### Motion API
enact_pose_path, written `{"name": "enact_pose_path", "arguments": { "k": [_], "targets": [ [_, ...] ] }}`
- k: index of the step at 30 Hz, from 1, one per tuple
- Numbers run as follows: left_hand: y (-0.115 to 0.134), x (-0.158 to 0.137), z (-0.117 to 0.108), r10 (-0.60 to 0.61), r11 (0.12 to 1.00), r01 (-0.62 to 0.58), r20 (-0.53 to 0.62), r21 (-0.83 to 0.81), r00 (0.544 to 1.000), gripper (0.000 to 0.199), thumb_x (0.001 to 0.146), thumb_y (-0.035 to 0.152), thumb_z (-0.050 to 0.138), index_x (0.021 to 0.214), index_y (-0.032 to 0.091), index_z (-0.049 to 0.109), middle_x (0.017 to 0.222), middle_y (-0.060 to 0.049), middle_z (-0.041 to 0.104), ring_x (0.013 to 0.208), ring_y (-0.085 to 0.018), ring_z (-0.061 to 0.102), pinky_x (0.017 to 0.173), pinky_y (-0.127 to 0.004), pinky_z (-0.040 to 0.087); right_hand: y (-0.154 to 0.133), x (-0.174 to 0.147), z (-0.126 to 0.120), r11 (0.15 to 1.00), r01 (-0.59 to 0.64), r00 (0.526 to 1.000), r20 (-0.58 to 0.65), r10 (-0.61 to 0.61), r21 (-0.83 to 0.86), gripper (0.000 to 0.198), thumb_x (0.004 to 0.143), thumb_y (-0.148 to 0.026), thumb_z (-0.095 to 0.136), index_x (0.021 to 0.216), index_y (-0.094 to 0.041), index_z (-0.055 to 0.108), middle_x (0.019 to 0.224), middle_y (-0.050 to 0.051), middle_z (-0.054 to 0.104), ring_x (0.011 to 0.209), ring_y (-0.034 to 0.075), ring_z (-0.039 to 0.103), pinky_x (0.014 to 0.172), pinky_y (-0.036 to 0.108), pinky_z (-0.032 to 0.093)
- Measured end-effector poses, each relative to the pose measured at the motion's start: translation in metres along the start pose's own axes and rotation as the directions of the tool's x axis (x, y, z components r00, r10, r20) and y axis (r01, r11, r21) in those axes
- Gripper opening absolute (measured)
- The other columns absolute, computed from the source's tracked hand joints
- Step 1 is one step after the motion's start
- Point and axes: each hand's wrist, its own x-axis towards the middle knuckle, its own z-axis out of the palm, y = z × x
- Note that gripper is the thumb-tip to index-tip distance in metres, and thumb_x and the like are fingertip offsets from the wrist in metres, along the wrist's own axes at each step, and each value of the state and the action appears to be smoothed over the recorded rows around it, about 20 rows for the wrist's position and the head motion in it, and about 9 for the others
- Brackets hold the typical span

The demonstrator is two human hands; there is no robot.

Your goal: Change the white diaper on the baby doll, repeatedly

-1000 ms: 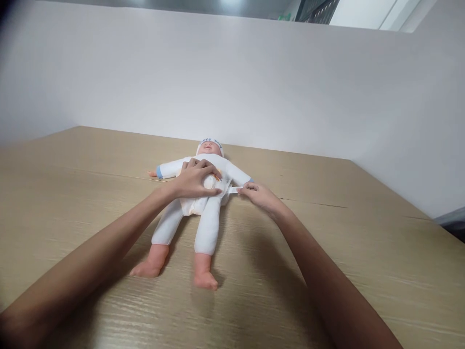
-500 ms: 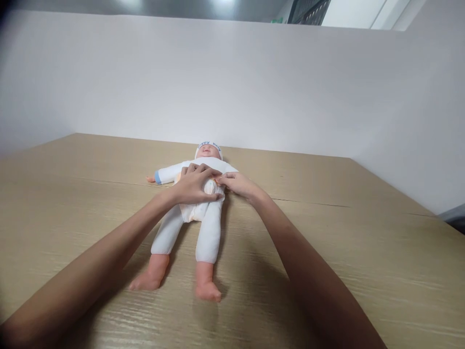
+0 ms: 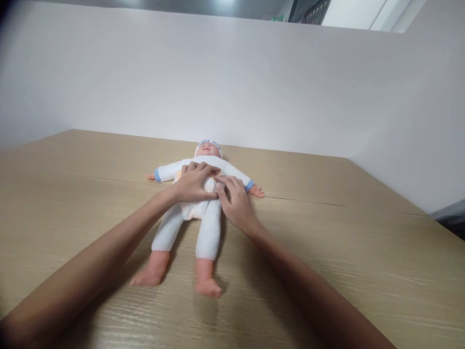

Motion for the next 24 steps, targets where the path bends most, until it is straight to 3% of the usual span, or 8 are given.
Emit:
{"name": "enact_pose_path", "arguments": {
  "k": [4,7,10,12,15,17,21,24],
  "targets": [
    [-0.003,0.002,-0.002,-0.001,1.000,0.002,0.025,-0.024,1.000,0.080,0.082,0.067,0.074,0.149,0.025,0.058,0.151,-0.013,0.062,0.136,-0.044,0.047,0.114,-0.061,0.037,0.003,-0.018,0.003,0.997,0.065,0.996,0.058,-0.063,-0.031,0.052,0.118,-0.046,0.032,0.158,-0.030,0.061,0.161,0.010,0.061,0.153,0.028,0.050,0.132,0.053,0.034],
    [-0.010,0.002,-0.015,0.030,0.976,-0.012,0.082,-0.217,0.996,0.081,0.086,0.068,0.074,0.153,0.027,0.055,0.156,-0.012,0.061,0.144,-0.046,0.046,0.119,-0.063,0.035,0.005,-0.020,0.003,0.996,0.075,0.996,0.057,-0.072,-0.041,0.055,0.118,-0.048,0.028,0.162,-0.031,0.057,0.163,0.009,0.059,0.155,0.028,0.048,0.133,0.053,0.034],
    [-0.024,-0.007,-0.034,0.100,0.829,-0.056,0.048,-0.556,0.994,0.065,0.103,0.066,0.055,0.156,0.029,0.052,0.161,-0.010,0.059,0.151,-0.035,0.050,0.122,-0.050,0.040,0.007,-0.021,0.001,0.995,0.081,0.997,0.012,-0.080,-0.054,0.058,0.117,-0.049,0.025,0.166,-0.032,0.051,0.166,0.008,0.056,0.157,0.029,0.047,0.133,0.055,0.035],
    [-0.037,-0.020,-0.043,0.015,0.755,-0.046,-0.053,-0.654,0.998,0.057,0.109,0.063,0.045,0.154,0.029,0.054,0.163,-0.009,0.057,0.151,-0.029,0.053,0.120,-0.043,0.044,0.007,-0.022,-0.003,0.995,0.079,0.997,-0.016,-0.080,-0.059,0.059,0.117,-0.048,0.025,0.168,-0.031,0.047,0.168,0.008,0.054,0.157,0.029,0.047,0.133,0.056,0.035],
    [-0.064,-0.050,-0.044,-0.290,0.808,0.139,-0.182,-0.573,0.940,0.052,0.108,0.063,0.046,0.137,0.022,0.062,0.150,-0.012,0.066,0.135,-0.030,0.064,0.110,-0.040,0.049,-0.001,-0.018,-0.010,0.993,0.093,0.995,-0.019,-0.094,-0.071,0.055,0.116,-0.047,0.034,0.166,-0.030,0.049,0.166,0.009,0.057,0.155,0.029,0.049,0.132,0.055,0.036],
    [-0.082,-0.073,-0.036,-0.454,0.832,0.357,-0.153,-0.423,0.878,0.048,0.103,0.062,0.053,0.118,0.019,0.065,0.128,-0.014,0.075,0.115,-0.032,0.070,0.097,-0.040,0.052,-0.012,-0.010,-0.014,0.987,0.144,0.989,0.037,-0.142,-0.068,0.051,0.115,-0.046,0.042,0.161,-0.030,0.056,0.163,0.009,0.060,0.154,0.029,0.051,0.132,0.053,0.037],
    [-0.105,-0.110,-0.018,-0.522,0.848,0.511,-0.062,-0.140,0.850,0.042,0.095,0.064,0.061,0.095,0.023,0.062,0.102,-0.012,0.077,0.099,-0.034,0.069,0.086,-0.041,0.046,-0.043,0.020,-0.010,0.959,0.281,0.930,0.256,-0.264,-0.034,0.044,0.114,-0.044,0.049,0.152,-0.028,0.065,0.158,0.006,0.066,0.152,0.028,0.053,0.133,0.050,0.037],
    [-0.108,-0.117,-0.014,-0.521,0.844,0.512,-0.017,-0.161,0.853,0.039,0.085,0.062,0.072,0.080,0.024,0.062,0.091,-0.010,0.074,0.094,-0.035,0.065,0.082,-0.040,0.041,-0.062,0.048,0.005,0.940,0.338,0.849,0.442,-0.288,-0.037,0.044,0.114,-0.046,0.049,0.149,-0.027,0.068,0.158,0.006,0.066,0.153,0.030,0.053,0.134,0.052,0.034]
  ]
}}
